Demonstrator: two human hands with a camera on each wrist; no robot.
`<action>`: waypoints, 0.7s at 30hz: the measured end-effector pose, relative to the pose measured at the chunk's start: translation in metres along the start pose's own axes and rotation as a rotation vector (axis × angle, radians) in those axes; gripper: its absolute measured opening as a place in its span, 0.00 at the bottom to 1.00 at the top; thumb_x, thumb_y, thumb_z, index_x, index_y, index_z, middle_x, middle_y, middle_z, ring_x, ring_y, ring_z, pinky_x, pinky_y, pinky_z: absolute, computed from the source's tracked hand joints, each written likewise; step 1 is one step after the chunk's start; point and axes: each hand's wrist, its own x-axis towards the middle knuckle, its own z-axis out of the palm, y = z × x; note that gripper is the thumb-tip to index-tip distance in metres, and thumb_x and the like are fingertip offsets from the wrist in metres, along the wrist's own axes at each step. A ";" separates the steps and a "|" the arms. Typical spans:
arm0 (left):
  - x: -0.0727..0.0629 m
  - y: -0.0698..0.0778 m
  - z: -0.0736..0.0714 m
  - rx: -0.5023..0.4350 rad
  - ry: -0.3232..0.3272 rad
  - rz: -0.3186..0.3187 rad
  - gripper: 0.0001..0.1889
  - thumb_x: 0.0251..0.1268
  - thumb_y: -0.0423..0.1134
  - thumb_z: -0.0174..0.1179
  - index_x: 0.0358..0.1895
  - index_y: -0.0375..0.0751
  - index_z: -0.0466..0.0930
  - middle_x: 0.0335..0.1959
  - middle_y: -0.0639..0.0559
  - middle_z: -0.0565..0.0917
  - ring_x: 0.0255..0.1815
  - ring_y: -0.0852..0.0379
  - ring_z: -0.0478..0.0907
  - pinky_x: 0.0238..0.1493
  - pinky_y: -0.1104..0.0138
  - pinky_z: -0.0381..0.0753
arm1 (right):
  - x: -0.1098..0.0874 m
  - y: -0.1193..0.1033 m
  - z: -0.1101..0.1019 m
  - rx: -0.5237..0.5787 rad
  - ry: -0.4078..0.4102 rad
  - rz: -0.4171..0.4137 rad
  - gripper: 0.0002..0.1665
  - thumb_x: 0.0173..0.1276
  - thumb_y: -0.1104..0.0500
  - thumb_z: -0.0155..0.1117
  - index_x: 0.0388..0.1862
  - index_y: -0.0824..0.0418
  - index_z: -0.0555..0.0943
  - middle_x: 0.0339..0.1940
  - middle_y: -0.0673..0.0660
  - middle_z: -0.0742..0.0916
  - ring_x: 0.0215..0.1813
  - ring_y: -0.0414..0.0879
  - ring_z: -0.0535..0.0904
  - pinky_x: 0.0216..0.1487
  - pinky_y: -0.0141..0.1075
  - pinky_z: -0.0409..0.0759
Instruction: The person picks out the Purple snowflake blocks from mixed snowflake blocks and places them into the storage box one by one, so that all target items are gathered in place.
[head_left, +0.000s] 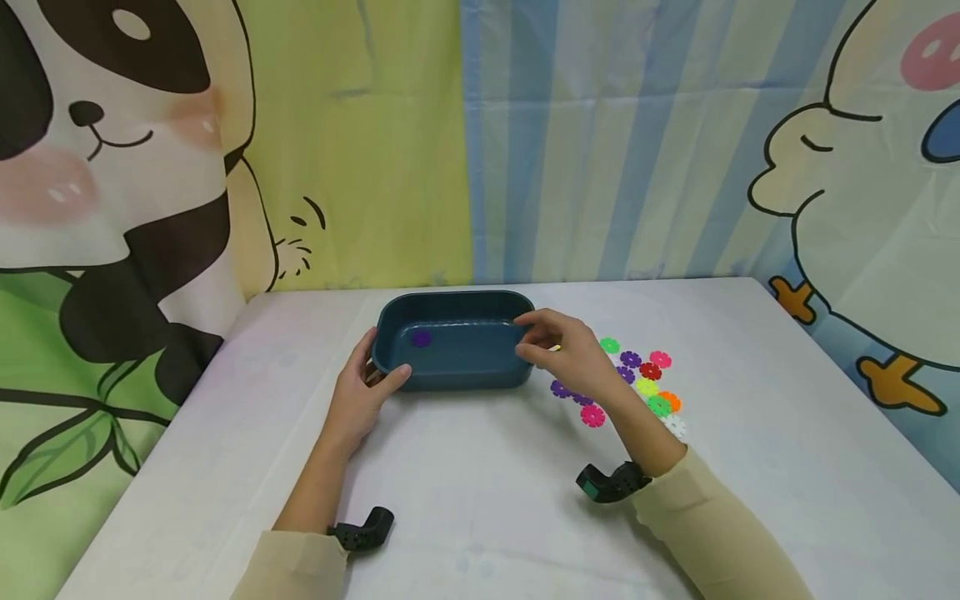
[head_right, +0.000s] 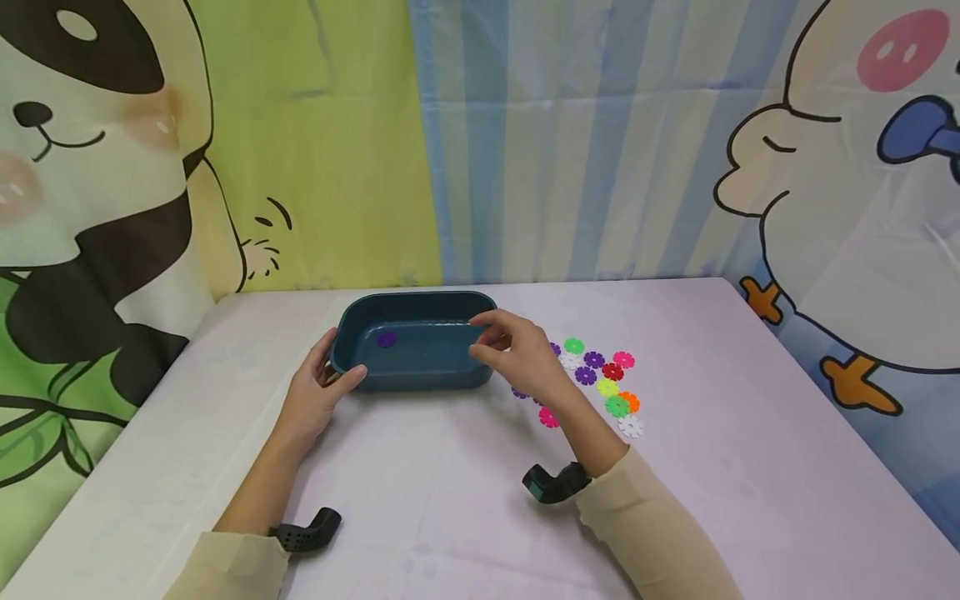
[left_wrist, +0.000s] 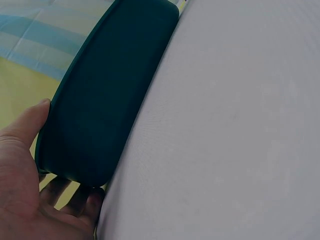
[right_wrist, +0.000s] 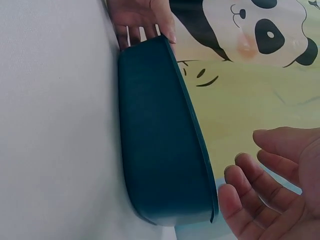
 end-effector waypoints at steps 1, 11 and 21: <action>0.000 0.000 0.000 0.000 -0.001 -0.002 0.48 0.70 0.49 0.68 0.85 0.60 0.47 0.86 0.53 0.51 0.84 0.45 0.57 0.79 0.52 0.66 | 0.000 0.001 -0.001 -0.002 -0.001 0.007 0.24 0.72 0.58 0.68 0.66 0.59 0.79 0.45 0.56 0.89 0.48 0.51 0.86 0.47 0.41 0.88; -0.001 0.002 0.000 0.004 0.008 -0.002 0.46 0.72 0.47 0.67 0.85 0.61 0.47 0.86 0.52 0.52 0.83 0.44 0.58 0.79 0.51 0.66 | -0.006 0.009 -0.013 -0.017 0.017 0.044 0.23 0.72 0.57 0.69 0.65 0.59 0.80 0.46 0.58 0.89 0.47 0.52 0.86 0.46 0.39 0.88; -0.001 0.002 0.001 -0.012 0.006 -0.007 0.46 0.71 0.47 0.67 0.85 0.61 0.47 0.86 0.52 0.52 0.83 0.44 0.58 0.78 0.51 0.67 | -0.014 0.023 -0.026 -0.044 0.027 0.097 0.23 0.73 0.57 0.69 0.65 0.57 0.81 0.47 0.59 0.88 0.48 0.52 0.86 0.47 0.40 0.89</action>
